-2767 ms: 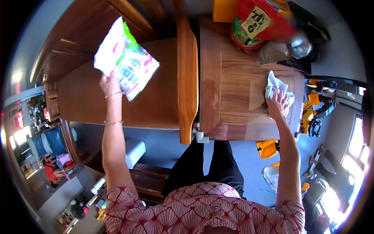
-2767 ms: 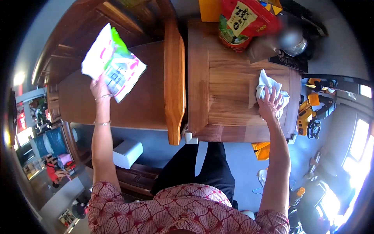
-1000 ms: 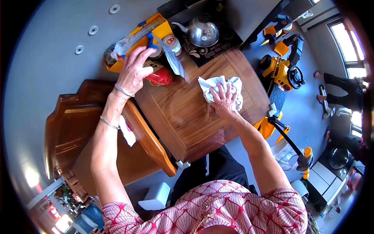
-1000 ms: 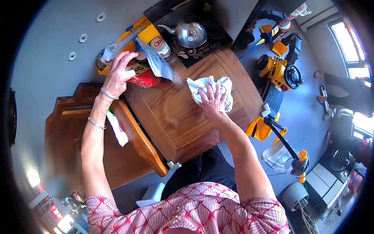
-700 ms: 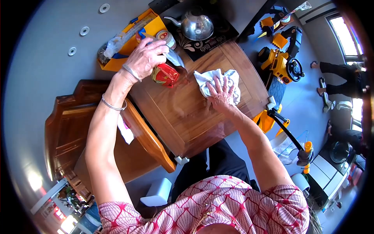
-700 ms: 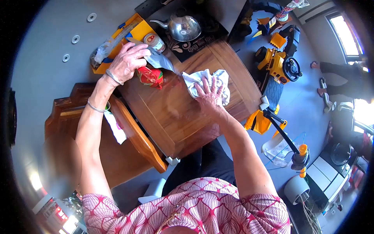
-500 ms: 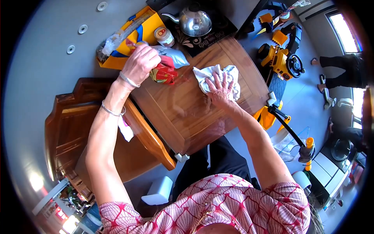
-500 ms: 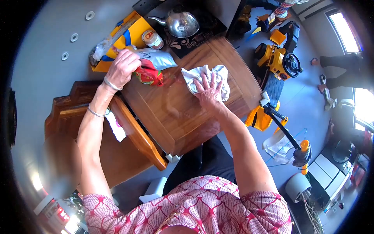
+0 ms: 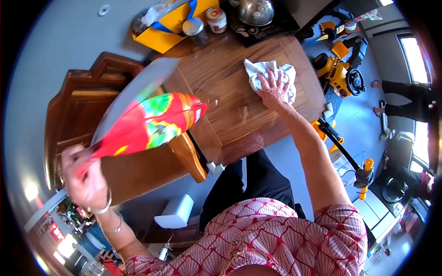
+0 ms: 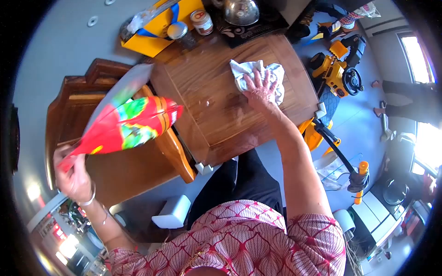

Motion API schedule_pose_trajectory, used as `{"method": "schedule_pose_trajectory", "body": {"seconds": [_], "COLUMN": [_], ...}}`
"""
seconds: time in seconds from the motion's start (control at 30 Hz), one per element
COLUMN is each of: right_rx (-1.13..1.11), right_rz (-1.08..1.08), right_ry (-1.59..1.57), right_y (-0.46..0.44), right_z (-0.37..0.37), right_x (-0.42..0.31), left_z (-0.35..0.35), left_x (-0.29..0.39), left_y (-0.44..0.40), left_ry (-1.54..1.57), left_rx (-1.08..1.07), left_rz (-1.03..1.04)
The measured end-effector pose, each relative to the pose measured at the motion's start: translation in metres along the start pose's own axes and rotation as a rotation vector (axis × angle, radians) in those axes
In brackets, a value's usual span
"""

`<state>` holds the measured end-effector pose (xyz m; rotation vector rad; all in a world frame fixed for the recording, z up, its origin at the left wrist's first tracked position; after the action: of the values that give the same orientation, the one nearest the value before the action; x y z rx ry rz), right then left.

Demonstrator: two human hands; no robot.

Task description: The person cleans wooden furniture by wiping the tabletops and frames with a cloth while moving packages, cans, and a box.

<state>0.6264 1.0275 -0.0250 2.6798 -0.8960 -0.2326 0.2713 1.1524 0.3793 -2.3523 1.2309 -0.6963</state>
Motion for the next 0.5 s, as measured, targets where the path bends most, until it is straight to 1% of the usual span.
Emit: {"method": "schedule_pose_trajectory", "body": {"seconds": [0.03, 0.1, 0.13, 0.17, 0.2, 0.23, 0.27, 0.3, 0.33, 0.43, 0.5], "right_rx": [0.0, -0.004, -0.078, -0.099, -0.061, -0.1, -0.235, -0.143, 0.005, -0.033, -0.017], "right_rz": [0.006, 0.013, 0.059, 0.062, 0.04, 0.059, -0.021, 0.047, 0.079, 0.083, 0.066], "right_ry": [0.014, 0.034, 0.122, 0.197, 0.206, 0.209, 0.451, 0.414, 0.225, 0.186, 0.213], "right_y": [-0.001, 0.0, -0.001, -0.003, -0.004, -0.007, 0.006, 0.0, -0.013, -0.012, -0.017], "right_z": [0.002, -0.002, 0.001, 0.012, 0.013, 0.019, 0.001, 0.005, 0.021, 0.017, 0.029], "right_x": [0.0, -0.002, -0.002, 0.0, -0.001, 0.001, -0.016, -0.011, 0.003, 0.004, 0.011], "left_z": [-0.027, -0.06, -0.074, -0.083, -0.088, -0.089, -0.083, -0.074, -0.066, -0.029, 0.004], "left_x": [-0.014, -0.026, -0.033, -0.037, -0.05, -0.064, -0.077, -0.093, -0.11, -0.153, -0.179], "left_y": [0.021, 0.045, 0.058, 0.067, 0.083, 0.101, 0.116, 0.131, 0.149, 0.201, 0.235], "left_ry": [-0.039, -0.004, -0.092, -0.206, -0.244, -0.279, -0.258, -0.23, -0.224, -0.201, -0.17], "left_rx": [0.048, 0.026, -0.047, -0.11, -0.179, -0.251, -0.295, -0.332, -0.319, -0.257, -0.308], "left_rz": [-0.183, -0.385, -0.398, -0.36, -0.401, -0.444, -0.464, -0.478, -0.469, -0.462, -0.485]}}
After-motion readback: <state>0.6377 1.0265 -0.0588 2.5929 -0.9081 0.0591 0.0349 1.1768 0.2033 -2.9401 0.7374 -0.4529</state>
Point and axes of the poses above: each hand's wrist, its own y-axis away from the middle knuckle, its own z-axis out of the palm, x = y × z, the point moved 8 cm from there along -y, towards the middle knuckle, and after that the axes turned 11 degrees about z, right-handed, at the moved point
